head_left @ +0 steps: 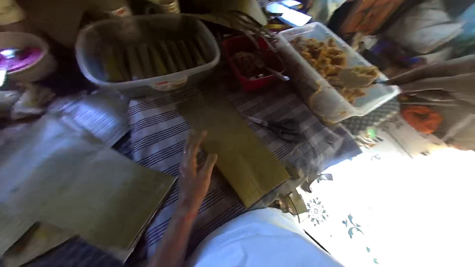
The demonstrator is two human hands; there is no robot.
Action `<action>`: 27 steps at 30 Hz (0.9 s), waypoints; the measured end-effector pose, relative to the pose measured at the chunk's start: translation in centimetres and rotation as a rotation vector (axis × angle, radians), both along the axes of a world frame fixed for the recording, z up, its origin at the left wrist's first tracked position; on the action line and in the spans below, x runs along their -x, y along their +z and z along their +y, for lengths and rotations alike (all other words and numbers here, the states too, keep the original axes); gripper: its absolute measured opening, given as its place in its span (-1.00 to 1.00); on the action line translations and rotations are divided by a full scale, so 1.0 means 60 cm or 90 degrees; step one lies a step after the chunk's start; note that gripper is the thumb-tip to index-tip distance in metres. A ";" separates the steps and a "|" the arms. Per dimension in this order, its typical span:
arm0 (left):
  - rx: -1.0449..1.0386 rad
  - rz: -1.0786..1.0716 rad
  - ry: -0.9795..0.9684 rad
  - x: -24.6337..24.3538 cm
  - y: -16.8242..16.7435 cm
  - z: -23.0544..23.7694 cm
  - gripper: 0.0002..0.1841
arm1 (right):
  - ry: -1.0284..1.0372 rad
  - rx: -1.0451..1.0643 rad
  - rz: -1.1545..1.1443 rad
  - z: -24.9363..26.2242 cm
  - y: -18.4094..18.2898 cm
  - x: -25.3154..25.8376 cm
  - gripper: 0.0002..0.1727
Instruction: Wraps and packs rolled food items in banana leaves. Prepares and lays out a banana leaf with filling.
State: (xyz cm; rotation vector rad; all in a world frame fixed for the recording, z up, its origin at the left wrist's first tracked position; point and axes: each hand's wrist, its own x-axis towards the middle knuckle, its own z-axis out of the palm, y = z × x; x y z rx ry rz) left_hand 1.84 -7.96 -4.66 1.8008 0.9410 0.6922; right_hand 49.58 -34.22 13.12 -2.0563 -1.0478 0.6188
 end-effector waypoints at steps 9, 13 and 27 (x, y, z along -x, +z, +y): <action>0.464 -0.355 0.227 0.020 0.021 0.055 -0.62 | 0.219 -0.061 -0.217 0.244 -0.078 0.256 -0.78; 0.553 -0.373 0.207 0.016 0.021 0.070 -0.63 | 0.233 -0.043 -0.272 0.303 -0.162 0.336 -0.78; 0.453 -0.073 0.027 -0.043 0.022 0.059 -0.68 | 0.203 0.038 -0.413 0.294 -0.290 0.466 -0.61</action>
